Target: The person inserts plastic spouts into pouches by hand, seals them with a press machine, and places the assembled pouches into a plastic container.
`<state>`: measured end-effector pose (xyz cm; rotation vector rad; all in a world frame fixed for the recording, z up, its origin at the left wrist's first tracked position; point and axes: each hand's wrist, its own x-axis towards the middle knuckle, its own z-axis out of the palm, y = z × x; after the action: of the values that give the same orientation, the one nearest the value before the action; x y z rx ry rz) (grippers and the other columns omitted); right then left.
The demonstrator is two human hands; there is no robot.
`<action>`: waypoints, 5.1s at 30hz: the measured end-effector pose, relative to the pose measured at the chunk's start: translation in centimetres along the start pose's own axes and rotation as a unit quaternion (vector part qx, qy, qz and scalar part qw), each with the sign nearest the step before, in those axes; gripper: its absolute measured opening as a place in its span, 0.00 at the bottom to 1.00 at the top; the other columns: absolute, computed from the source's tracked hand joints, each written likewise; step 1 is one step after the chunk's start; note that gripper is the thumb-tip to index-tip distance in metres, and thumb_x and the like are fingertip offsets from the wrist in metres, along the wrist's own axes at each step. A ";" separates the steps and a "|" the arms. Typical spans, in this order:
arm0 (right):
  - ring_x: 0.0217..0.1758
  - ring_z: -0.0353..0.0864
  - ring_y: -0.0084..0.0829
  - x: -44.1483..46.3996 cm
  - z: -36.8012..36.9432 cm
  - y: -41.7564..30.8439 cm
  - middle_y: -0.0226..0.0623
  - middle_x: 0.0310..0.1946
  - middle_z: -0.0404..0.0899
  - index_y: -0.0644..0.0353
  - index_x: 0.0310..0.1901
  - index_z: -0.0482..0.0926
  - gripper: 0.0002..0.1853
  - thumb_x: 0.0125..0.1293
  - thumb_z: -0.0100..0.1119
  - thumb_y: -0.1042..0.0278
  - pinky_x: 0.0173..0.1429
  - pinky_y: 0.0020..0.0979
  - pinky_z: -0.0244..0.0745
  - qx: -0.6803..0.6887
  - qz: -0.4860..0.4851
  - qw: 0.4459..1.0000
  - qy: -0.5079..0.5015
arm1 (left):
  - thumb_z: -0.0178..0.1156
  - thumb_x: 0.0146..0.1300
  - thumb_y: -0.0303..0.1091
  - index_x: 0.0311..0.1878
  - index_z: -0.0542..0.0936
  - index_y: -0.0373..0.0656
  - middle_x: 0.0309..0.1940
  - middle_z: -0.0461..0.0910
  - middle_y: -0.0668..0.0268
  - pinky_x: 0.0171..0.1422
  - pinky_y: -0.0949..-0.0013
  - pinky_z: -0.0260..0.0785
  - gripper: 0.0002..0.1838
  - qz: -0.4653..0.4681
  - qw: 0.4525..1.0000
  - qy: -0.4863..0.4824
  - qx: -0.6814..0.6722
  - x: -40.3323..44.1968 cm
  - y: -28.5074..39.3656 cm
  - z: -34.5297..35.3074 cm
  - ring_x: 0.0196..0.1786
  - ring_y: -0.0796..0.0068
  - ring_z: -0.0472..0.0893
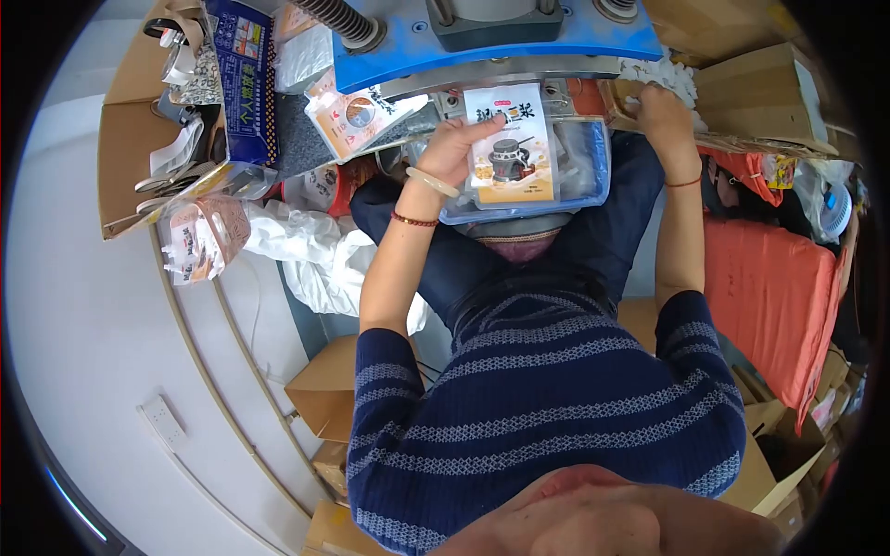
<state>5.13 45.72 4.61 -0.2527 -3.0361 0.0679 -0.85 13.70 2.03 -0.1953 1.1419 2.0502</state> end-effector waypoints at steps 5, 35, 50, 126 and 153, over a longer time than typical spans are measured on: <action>0.41 0.84 0.50 0.7 0.1 1.1 0.53 0.38 0.84 0.61 0.46 0.82 0.11 0.68 0.58 0.64 0.43 0.42 0.77 0.077 -0.059 0.995 0.021 | 0.72 0.60 0.36 0.44 0.85 0.33 0.34 0.86 0.68 0.45 0.75 0.74 0.15 0.261 0.920 0.144 0.256 -1.9 1.1 -2.5 0.38 0.82 0.80; 0.45 0.82 0.38 -4.4 -7.6 -16.1 0.39 0.42 0.84 0.64 0.43 0.83 0.10 0.60 0.68 0.73 0.51 0.32 0.75 0.522 -0.212 0.809 0.168 | 0.60 0.61 0.17 0.47 0.85 0.31 0.39 0.86 0.64 0.47 0.77 0.74 0.11 0.296 0.890 0.108 0.331 -9.6 2.1 0.6 0.41 0.82 0.81; 0.43 0.82 0.45 -0.8 -2.6 -4.5 0.44 0.43 0.82 0.57 0.48 0.81 0.12 0.64 0.60 0.65 0.47 0.43 0.78 0.069 -0.084 0.980 0.165 | 0.65 0.66 0.30 0.45 0.83 0.31 0.41 0.86 0.60 0.50 0.71 0.76 0.11 -0.020 1.000 -0.016 -0.007 -0.9 1.0 0.0 0.43 0.76 0.85; 0.41 0.82 0.27 -6.6 -4.8 -13.2 0.35 0.42 0.84 0.60 0.47 0.84 0.10 0.64 0.66 0.72 0.48 0.27 0.76 0.523 -0.075 0.849 -0.022 | 0.57 0.57 0.14 0.50 0.85 0.36 0.43 0.87 0.61 0.51 0.74 0.75 0.18 0.283 0.834 0.223 0.418 -9.0 1.9 -5.9 0.44 0.76 0.85; 0.41 0.83 0.55 -0.4 0.8 0.5 0.54 0.35 0.83 0.63 0.42 0.76 0.13 0.69 0.57 0.59 0.41 0.50 0.76 0.027 -0.008 0.999 0.038 | 0.68 0.63 0.31 0.47 0.82 0.32 0.41 0.86 0.60 0.50 0.69 0.77 0.14 0.048 0.987 0.055 0.145 -1.8 0.7 -1.6 0.42 0.73 0.85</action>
<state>5.52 46.07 3.76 -0.2204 -2.9550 0.1359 -0.44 11.22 2.38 -0.1115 1.5292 1.9464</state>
